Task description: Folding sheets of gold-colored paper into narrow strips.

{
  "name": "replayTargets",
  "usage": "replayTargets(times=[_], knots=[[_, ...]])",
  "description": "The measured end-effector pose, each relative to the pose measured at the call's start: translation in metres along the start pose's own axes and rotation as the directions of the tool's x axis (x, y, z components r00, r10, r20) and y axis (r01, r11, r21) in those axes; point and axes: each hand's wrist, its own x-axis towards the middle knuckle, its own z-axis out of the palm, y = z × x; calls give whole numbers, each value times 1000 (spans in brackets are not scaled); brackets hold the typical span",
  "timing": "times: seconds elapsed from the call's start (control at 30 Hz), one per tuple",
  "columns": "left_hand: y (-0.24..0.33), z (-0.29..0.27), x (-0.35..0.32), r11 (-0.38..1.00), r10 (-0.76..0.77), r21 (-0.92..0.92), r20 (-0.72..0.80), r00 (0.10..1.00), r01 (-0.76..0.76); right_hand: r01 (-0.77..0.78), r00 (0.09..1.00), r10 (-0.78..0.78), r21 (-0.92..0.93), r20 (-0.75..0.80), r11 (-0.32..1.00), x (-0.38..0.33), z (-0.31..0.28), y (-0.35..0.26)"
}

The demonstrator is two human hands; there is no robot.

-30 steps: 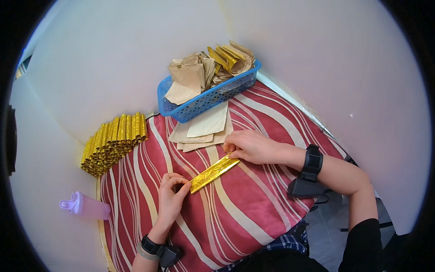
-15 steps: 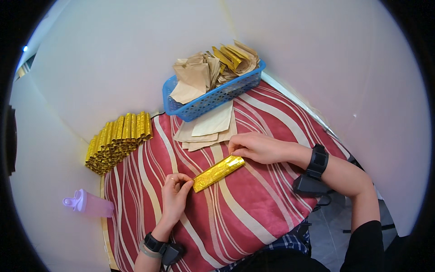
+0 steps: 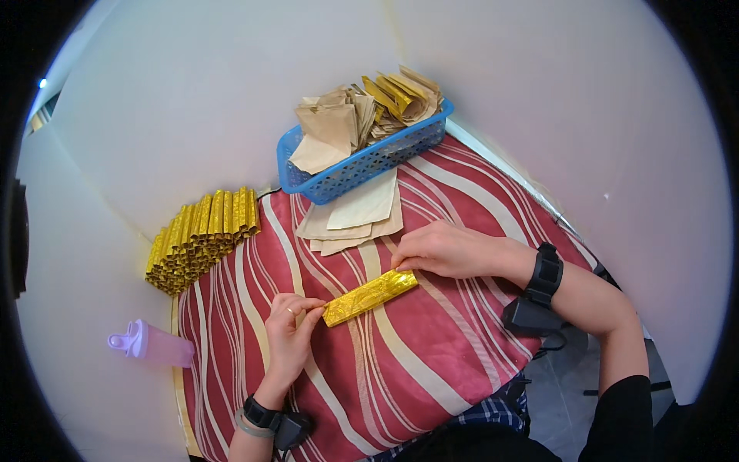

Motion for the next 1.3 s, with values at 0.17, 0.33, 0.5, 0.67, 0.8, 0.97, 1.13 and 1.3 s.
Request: replayTargets(times=[0.17,0.33,0.5,0.67,0.8,0.97,1.13,1.3], knots=[[0,-2,3,989,132,71,-32,991,-129,153,988,-155,-281,15,947,1,-1,-1],[-1,-3,3,976,198,108,-66,978,-191,152,987,-159,-266,-5,952,1,1,-3],[-1,-4,2,976,199,109,-81,977,-189,133,990,-141,-294,-7,947,0,3,-8],[0,-3,2,970,224,125,-120,967,-209,174,984,-174,-318,26,932,1,3,-13],[-1,-2,2,960,260,142,-129,957,-242,182,981,-193,-303,-6,935,0,5,-11],[-2,-8,0,941,308,170,-76,948,-292,128,986,-140,-135,-88,983,0,8,-3],[-1,-14,-2,859,453,279,-21,891,-430,127,982,-131,-38,-137,991,1,7,-3],[-1,-20,-5,477,723,534,214,657,-698,244,936,-294,-244,-194,939,2,2,-3]])
